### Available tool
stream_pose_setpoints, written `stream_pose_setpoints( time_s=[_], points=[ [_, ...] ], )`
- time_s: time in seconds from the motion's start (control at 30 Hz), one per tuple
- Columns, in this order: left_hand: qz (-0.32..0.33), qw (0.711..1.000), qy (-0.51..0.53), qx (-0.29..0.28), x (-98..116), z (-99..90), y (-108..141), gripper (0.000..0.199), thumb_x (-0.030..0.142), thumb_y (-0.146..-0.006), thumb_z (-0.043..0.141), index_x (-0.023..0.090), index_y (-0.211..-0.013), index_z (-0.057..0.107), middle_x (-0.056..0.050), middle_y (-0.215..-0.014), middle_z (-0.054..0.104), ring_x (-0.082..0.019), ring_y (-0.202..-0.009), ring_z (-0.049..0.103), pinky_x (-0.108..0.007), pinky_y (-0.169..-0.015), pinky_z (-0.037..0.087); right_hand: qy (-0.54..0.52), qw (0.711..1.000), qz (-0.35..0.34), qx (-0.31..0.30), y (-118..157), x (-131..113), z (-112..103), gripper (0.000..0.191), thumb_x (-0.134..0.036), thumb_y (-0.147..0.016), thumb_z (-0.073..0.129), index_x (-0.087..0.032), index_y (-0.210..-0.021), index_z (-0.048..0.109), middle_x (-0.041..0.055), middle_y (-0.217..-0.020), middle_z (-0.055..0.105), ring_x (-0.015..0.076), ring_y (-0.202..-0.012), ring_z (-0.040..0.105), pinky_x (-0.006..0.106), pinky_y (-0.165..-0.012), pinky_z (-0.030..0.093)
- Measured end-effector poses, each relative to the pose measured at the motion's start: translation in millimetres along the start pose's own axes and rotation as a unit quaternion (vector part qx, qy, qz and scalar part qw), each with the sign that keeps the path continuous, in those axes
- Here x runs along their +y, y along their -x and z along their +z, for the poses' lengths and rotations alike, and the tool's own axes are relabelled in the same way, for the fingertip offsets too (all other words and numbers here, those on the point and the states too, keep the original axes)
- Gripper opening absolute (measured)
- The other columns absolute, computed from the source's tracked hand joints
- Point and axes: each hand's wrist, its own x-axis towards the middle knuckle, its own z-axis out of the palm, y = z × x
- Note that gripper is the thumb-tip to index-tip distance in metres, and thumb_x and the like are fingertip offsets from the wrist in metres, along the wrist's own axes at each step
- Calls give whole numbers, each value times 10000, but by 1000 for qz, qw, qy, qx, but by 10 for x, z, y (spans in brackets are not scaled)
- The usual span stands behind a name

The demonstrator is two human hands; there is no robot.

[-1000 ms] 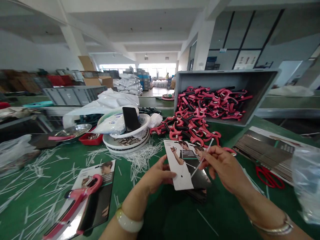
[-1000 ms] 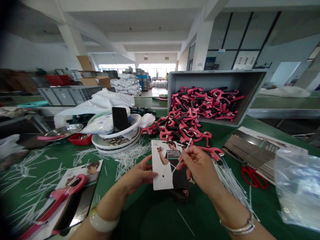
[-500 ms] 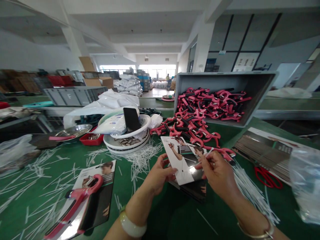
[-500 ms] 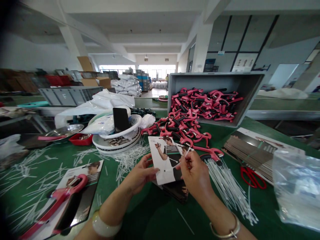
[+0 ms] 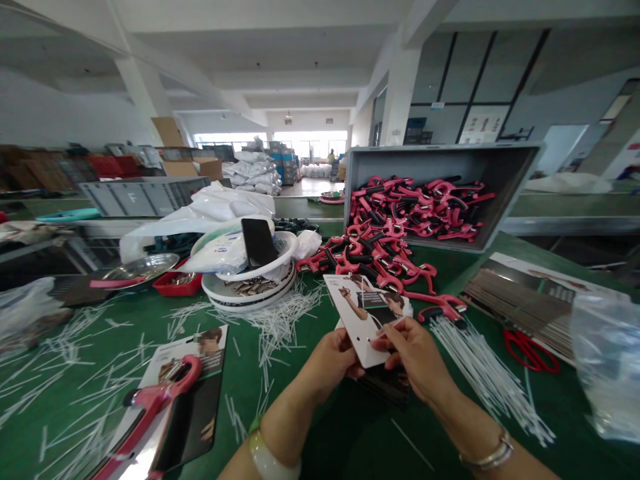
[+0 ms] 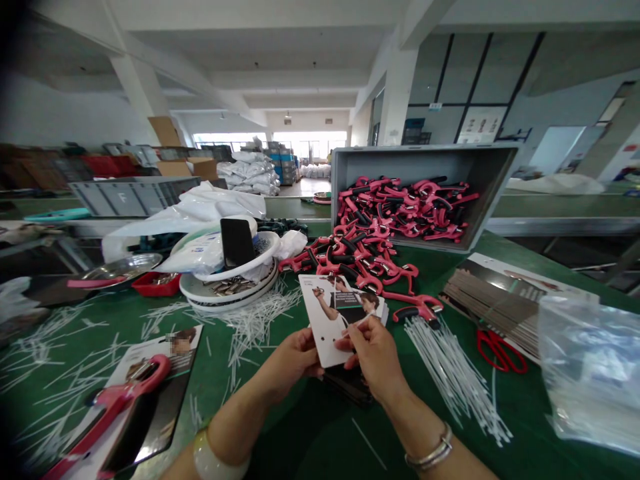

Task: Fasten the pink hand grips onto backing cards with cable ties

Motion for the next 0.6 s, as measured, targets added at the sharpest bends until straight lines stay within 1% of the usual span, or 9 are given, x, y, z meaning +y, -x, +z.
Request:
stream_pose_setpoints(
  time_s=[0.1,0.17,0.23,0.27,0.33,0.37,0.43,0.53,0.6],
  points=[
    [8,996,-87,34,3,-18,-56,155,172,-651,620,116,-794,637,-9,-614,609,-65,-431,478,-184,-421,352,126,989,-76,-11,-21,-72,-110,235,-412,-760,537,-178,-772,521,14,-640,638,111,-452,542,234,-435,435],
    [22,992,-115,55,54,-31,-76,124,161,-637,608,119,-749,641,0,-588,592,-67,-422,464,-189,-414,330,220,954,-192,64,9,-132,-189,300,-404,-761,546,-168,-947,547,78,-861,666,177,-690,621,308,-602,505],
    [37,989,-124,71,125,-34,-84,137,154,-616,619,123,-745,650,3,-603,600,-59,-426,441,-186,-416,303,316,881,-329,128,79,-184,-236,515,-429,-741,582,-155,-1167,491,160,-1178,574,266,-1014,570,430,-818,476],
    [41,989,-122,72,162,-31,-85,154,155,-609,625,126,-758,655,7,-607,604,-51,-422,418,-184,-415,280,368,836,-388,121,121,-201,-242,592,-444,-731,600,-158,-1231,464,174,-1279,507,304,-1132,499,504,-920,403],
    [37,992,-105,56,224,-26,-85,160,155,-600,624,132,-755,655,16,-600,608,-35,-408,374,-180,-413,226,463,760,-454,47,186,-209,-223,564,-433,-741,608,-185,-1235,500,155,-1306,502,332,-1205,435,617,-1029,184],
    [35,994,-95,46,248,-26,-84,131,153,-599,620,133,-725,647,18,-588,607,-28,-401,353,-180,-412,204,495,737,-460,8,199,-195,-206,475,-396,-765,592,-204,-1197,541,134,-1257,552,322,-1174,470,645,-1034,109],
    [34,996,-76,32,276,-38,-83,64,166,-608,624,134,-663,618,16,-572,607,-20,-393,327,-180,-406,169,517,728,-450,-17,172,-138,-184,319,-280,-820,524,-213,-1122,597,101,-1127,640,272,-1058,561,641,-1033,130],
    [52,997,-48,24,259,-69,-91,169,255,-638,686,139,-748,631,-7,-660,645,-27,-428,374,-171,-403,192,487,746,-454,18,46,-17,-214,289,-199,-844,454,-163,-1073,627,114,-1044,668,238,-977,598,496,-960,385],
    [82,996,-28,18,218,-68,-117,275,334,-657,707,144,-847,647,-21,-732,656,-39,-471,412,-167,-411,250,453,760,-465,37,-39,40,-259,291,-230,-853,461,-150,-1075,631,120,-1035,667,232,-976,602,411,-874,475]
  ],
)
